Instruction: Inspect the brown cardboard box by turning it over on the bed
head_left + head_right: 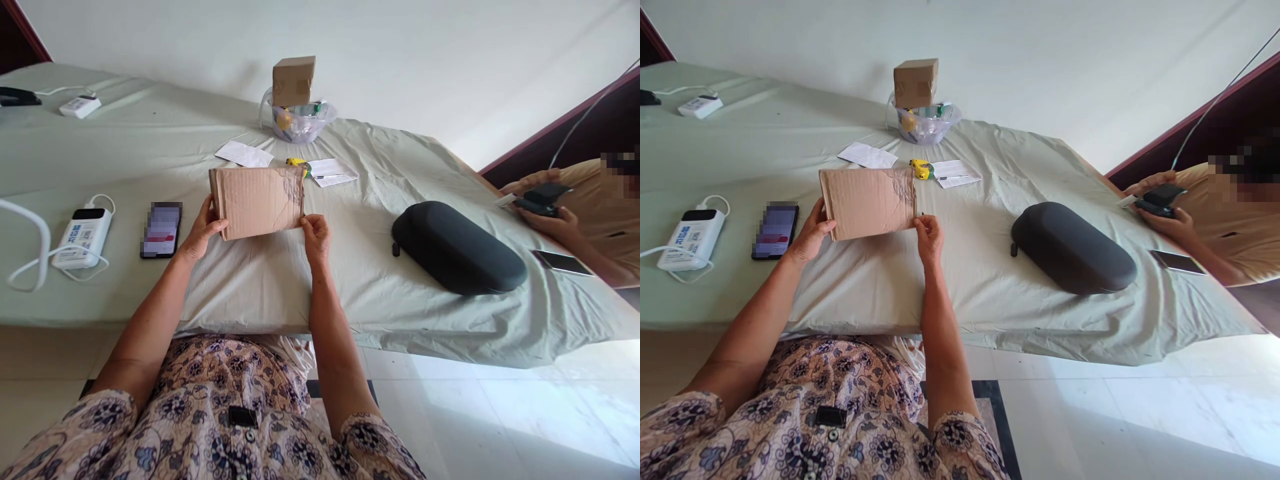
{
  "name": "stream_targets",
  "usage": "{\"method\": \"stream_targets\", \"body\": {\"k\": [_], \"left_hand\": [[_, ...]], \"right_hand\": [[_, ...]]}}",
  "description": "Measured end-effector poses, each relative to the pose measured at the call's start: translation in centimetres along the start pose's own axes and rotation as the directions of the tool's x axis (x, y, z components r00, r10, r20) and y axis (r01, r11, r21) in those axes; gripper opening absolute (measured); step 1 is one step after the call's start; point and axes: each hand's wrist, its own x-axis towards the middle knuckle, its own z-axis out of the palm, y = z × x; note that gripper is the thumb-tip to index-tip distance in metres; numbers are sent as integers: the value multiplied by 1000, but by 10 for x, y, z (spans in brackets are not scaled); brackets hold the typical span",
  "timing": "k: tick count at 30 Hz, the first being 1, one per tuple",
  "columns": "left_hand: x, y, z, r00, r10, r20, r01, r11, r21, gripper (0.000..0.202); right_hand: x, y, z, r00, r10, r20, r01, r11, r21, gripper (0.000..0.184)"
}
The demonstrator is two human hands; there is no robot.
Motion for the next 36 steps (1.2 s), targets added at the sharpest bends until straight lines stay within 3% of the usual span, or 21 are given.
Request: {"method": "stream_targets", "body": {"k": [6,11,15,21,25,28,32,36], "left_hand": [[-3,4,-2,989,7,148,-11,1000,29,112],[-5,9,1,972,53,229,-89,985,151,121],[-4,5,-2,966,102,237,-166,950,266,127],[-5,-1,4,972,133,195,-186,940,285,120],[-8,10,24,961,252,114,-274,920,280,111],[-12,23,40,958,288,-1,-276,916,290,103],[-19,28,58,928,330,-176,-239,886,398,105],[-24,21,72,883,353,-310,-177,861,476,116]], "right_hand": [[3,-1,-1,994,97,-60,-88,988,125,46],[2,-3,-6,988,70,-141,-45,983,176,49],[0,-5,-9,976,24,-218,21,979,204,51],[-7,-18,-3,968,-108,-225,121,992,45,43],[-15,-31,2,954,-202,-221,184,978,-102,37],[-21,-38,4,921,-323,-217,266,930,-253,34],[-29,-44,13,876,-459,-150,371,838,-399,57],[-40,-52,28,913,-393,-114,320,860,-398,74]]}}
